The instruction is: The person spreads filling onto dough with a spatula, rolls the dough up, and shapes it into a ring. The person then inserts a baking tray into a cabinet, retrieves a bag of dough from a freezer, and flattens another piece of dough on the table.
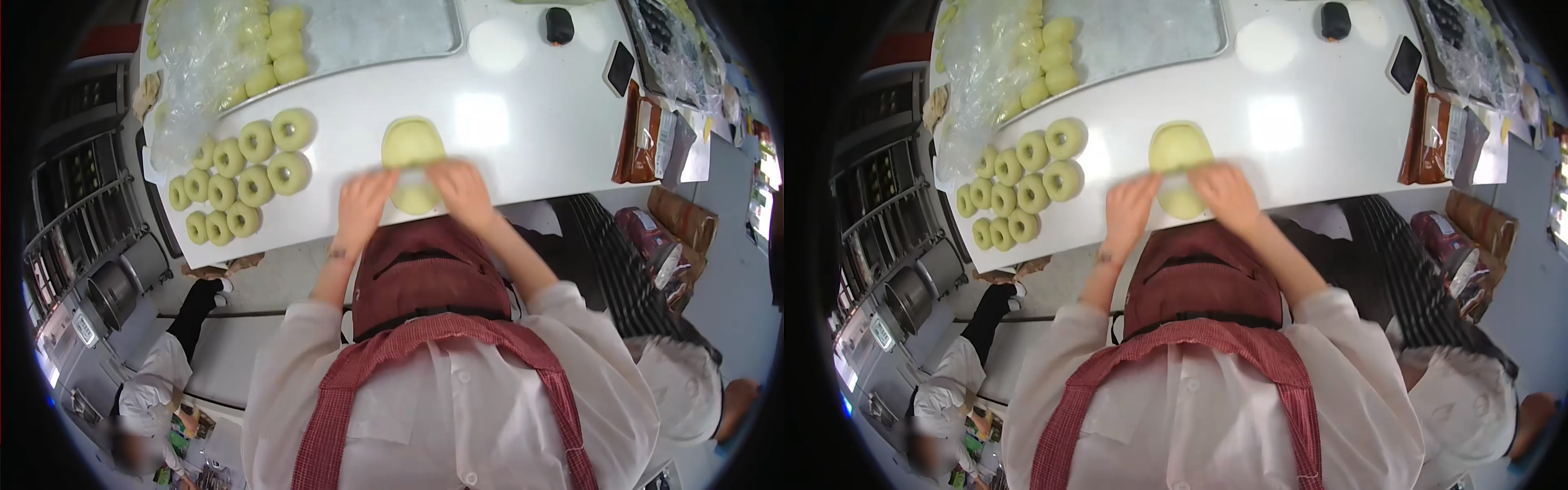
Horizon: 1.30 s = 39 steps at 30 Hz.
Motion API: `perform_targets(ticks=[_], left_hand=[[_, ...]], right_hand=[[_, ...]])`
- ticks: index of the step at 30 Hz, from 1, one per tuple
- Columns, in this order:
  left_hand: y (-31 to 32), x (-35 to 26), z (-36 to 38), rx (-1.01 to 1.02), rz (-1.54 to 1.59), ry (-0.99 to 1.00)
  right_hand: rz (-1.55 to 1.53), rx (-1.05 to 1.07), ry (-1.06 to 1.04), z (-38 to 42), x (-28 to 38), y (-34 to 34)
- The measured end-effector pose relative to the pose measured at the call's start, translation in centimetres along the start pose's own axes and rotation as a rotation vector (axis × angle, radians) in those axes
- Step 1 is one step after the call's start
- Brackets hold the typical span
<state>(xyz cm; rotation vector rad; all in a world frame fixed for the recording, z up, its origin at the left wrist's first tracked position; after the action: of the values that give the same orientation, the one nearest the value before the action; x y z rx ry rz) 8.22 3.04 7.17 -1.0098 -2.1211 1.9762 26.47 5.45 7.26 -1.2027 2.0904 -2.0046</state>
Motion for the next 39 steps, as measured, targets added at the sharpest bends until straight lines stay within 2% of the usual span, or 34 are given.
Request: perform_targets(ticks=[1,2,4,6,8,9,10,12,13,15,16,18,20,23,24,26,27,28,30,32,34,35,37,38,39], left_hand=[[-0.4,0.7,-2.2,-0.108,0.001,-0.060],[1.0,0.8,-2.3,-0.134,0.010,-0.075],[2.3,-1.8,1.3,-0.112,-0.046,-0.067],[2.3,-2.1,1.7,-0.136,0.014,-0.090],[2.1,0.7,-1.4,0.085,-0.004,-0.299],[1.0,2.7,-4.3,0.151,0.014,-0.407],[1.6,2.5,-4.2,0.152,0.013,-0.407],[1.6,0.8,-3.0,-0.115,-0.269,-0.471],[3.1,-0.9,-1.6,0.022,-0.211,-0.425],[4.8,-5.8,1.8,0.146,-0.062,-0.357],[4.7,-7.0,2.7,0.101,-0.036,-0.327],[5.1,-3.5,0.6,0.094,-0.113,-0.347],[2.1,0.5,-3.6,-0.136,-0.108,-0.424],[2.0,1.2,-4.3,-0.160,-0.180,-0.466],[2.7,-1.4,-2.5,0.026,-0.210,-0.389],[4.7,-4.9,1.6,0.137,-0.075,-0.253],[4.0,-6.1,2.5,0.019,-0.057,-0.193],[3.9,-5.9,3.2,0.016,-0.059,-0.193],[3.6,-6.0,4.1,0.127,-0.052,0.080],[2.7,-5.7,4.3,0.118,0.016,0.140],[2.4,-4.7,3.8,0.135,-0.057,0.105],[2.7,-4.5,2.8,0.133,-0.059,0.105],[2.7,-0.7,-0.5,-0.062,-0.075,-0.224],[3.7,1.1,-1.8,0.024,-0.125,-0.293],[2.3,3.1,-4.9,-0.015,-0.234,-0.313]], right_hand=[[-0.012,-0.017,-0.012,-2.0,-1.5,0.5],[-0.024,-0.035,-0.024,-3.1,-2.3,0.8],[-0.153,0.032,-0.010,-0.2,-1.3,0.0],[-0.232,0.042,0.017,0.2,-1.4,0.6],[-0.035,0.236,0.269,-4.4,-2.4,1.9],[0.022,0.096,0.304,-7.5,-3.0,1.5],[0.020,0.095,0.305,-7.4,-3.0,1.7],[0.104,-0.109,0.298,-5.9,-2.4,1.2],[0.128,-0.004,0.323,-3.3,-2.5,1.4],[0.135,0.088,0.282,4.0,-2.7,2.2],[0.132,0.153,0.318,5.6,-1.8,1.7],[0.160,0.096,0.290,1.7,-3.0,2.4],[0.149,-0.035,0.286,-5.0,-3.3,1.3],[0.159,-0.086,0.292,-5.2,-3.6,0.9],[0.176,0.004,0.289,-1.6,-3.0,1.5],[0.129,0.145,0.227,3.9,-1.4,1.2],[0.102,0.178,0.192,5.4,-1.0,1.1],[0.076,0.211,0.156,6.7,-0.8,1.2],[0.060,0.278,0.100,8.9,-1.2,1.4],[0.045,0.345,0.044,9.7,-1.6,2.1],[0.155,0.146,-0.057,7.1,-0.8,0.2],[0.156,0.145,-0.060,5.4,-0.6,0.4],[0.114,0.075,0.178,-0.5,-1.9,1.7],[0.187,0.021,0.173,-3.7,-2.6,1.6],[0.259,-0.032,0.169,-7.4,-3.5,1.5]])
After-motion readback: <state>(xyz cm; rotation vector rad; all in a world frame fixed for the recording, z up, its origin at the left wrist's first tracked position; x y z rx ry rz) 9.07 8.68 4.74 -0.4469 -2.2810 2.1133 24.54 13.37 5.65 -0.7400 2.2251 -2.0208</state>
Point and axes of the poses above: each hand's wrist, its own z-axis away from the middle knuckle, its own y-axis out of the palm, x = y × z, the point moved 6 cm from there along -z, towards the middle knuckle, and after that the axes turned 8 degrees about y, right-handed, at the moved point
